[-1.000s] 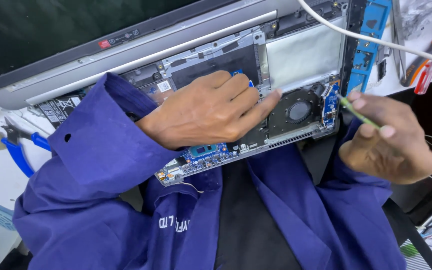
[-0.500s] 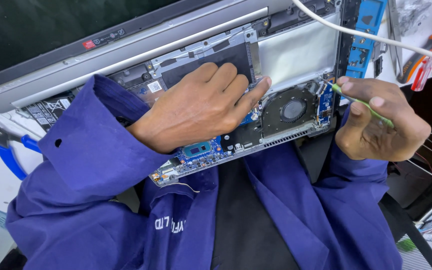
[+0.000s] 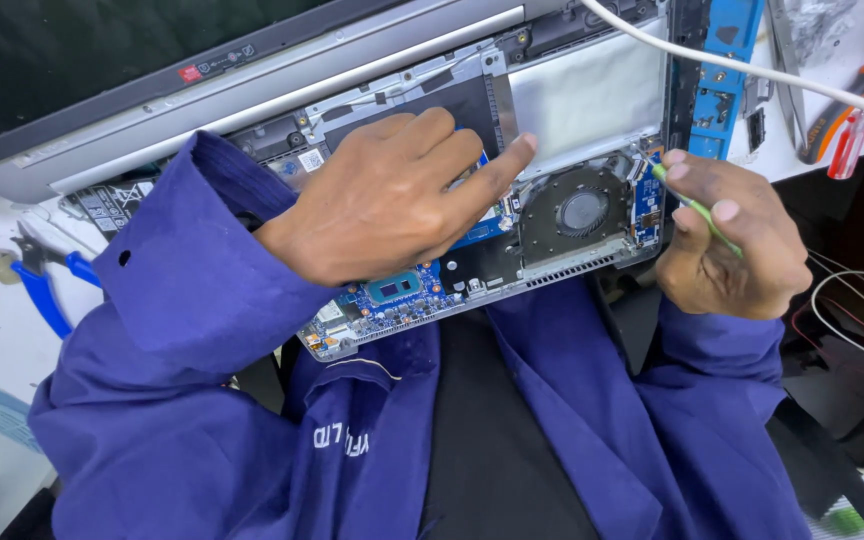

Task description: The person repairs an opened laptop on a workbench, using a green-handled screwdriver to unscrew components from the motherboard. They lift out the black battery pack, hold and turn it, then place it back into the chassis and continue unscrewing and adjusting parts inside the laptop.

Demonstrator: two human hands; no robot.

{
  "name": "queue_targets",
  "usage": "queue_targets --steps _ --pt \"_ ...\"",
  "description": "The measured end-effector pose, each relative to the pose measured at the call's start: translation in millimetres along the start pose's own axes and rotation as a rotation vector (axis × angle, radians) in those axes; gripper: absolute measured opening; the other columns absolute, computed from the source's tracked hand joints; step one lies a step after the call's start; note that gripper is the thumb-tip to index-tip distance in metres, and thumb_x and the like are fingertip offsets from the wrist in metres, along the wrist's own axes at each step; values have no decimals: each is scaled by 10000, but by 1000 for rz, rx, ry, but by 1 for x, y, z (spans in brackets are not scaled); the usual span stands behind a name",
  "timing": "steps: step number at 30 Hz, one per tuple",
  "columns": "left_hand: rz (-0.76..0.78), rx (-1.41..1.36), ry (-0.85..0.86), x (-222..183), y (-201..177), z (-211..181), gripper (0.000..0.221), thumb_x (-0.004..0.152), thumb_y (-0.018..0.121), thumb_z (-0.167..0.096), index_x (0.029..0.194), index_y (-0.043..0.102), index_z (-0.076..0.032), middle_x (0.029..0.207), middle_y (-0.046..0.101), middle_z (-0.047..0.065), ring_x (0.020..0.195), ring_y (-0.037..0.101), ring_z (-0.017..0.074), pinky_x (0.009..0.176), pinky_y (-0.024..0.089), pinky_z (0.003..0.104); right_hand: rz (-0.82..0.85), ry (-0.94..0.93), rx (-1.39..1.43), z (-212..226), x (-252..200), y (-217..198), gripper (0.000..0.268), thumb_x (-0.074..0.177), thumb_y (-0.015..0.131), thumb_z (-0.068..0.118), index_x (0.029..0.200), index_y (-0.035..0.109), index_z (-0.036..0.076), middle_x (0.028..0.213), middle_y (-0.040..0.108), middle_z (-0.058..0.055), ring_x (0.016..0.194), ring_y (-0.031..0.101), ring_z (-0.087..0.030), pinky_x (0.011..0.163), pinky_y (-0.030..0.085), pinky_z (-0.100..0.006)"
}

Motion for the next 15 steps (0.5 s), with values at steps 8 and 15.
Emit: queue_targets --steps 8,15 --pt "121 -40 -76 25 -37 -35 244 1071 658 -135 1294 651 -35 846 525 43 743 533 237 637 479 374 -172 -303 -4 9 1 1 269 1083 587 -75 1322 463 -89 869 660 -422 751 713 -537 638 621 -605" --pt "33 75 -9 73 -11 -71 72 1005 605 -70 1060 649 -83 781 506 -20 697 522 181 588 437 319 -84 -252 20 6 -2 -6 284 1113 603 -116 1361 467 -112 936 670 -454 822 726 -580 718 631 -649"
Point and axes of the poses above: each hand's wrist, its own x-axis towards the middle knuckle, its own y-axis out of the palm, z = x × y, the point moved 8 cm from there along x, towards the middle knuckle
